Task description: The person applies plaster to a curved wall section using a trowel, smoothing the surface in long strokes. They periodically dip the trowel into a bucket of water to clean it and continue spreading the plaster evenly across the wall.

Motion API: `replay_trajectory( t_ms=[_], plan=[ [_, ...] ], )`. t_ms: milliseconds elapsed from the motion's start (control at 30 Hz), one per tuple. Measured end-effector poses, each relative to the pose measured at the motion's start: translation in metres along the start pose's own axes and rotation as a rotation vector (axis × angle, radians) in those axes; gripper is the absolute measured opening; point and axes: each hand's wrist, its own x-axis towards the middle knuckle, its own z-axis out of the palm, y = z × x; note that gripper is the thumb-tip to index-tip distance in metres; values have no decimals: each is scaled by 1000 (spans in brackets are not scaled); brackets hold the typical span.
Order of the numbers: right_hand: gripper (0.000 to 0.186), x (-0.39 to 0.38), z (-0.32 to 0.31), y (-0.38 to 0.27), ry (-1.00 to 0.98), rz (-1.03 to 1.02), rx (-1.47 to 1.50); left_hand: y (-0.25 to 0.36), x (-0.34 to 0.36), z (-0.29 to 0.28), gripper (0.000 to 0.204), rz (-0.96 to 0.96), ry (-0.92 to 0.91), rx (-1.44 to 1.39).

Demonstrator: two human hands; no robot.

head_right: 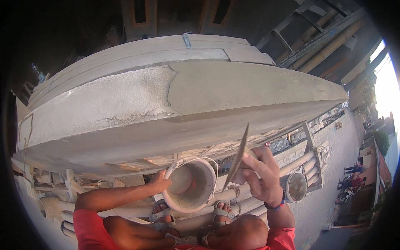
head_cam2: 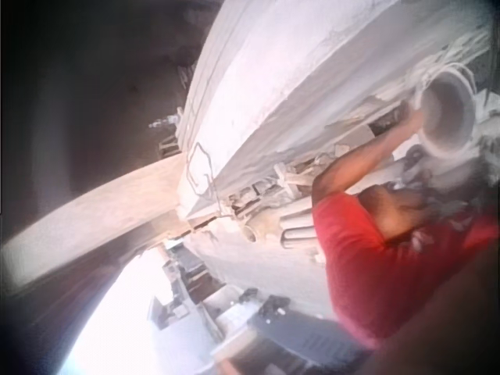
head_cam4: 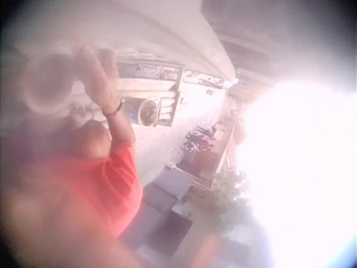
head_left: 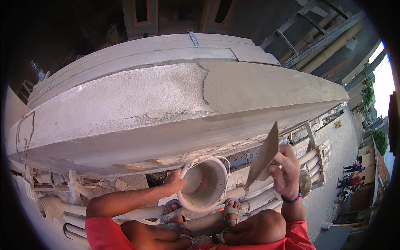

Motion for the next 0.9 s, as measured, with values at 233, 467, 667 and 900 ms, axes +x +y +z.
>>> replay_trajectory(
  t_ms=[233, 467, 667, 900],
  plan=[
    [52, 4, -115, 20, 355, 432, 499, -7, 17, 12, 44, 76, 29, 27],
    [47, 132, -123, -29, -316, 110, -264, 6, 11, 9, 51, 51, -11, -122],
    [36, 178, -70, -13, -632, -270, -345, -18, 36, 30, 51, 114, -17, -69],
    [30, 156, -106, 45, -679, -18, -498, 2, 23, 22, 48, 49, -29, -113]
  ],
)
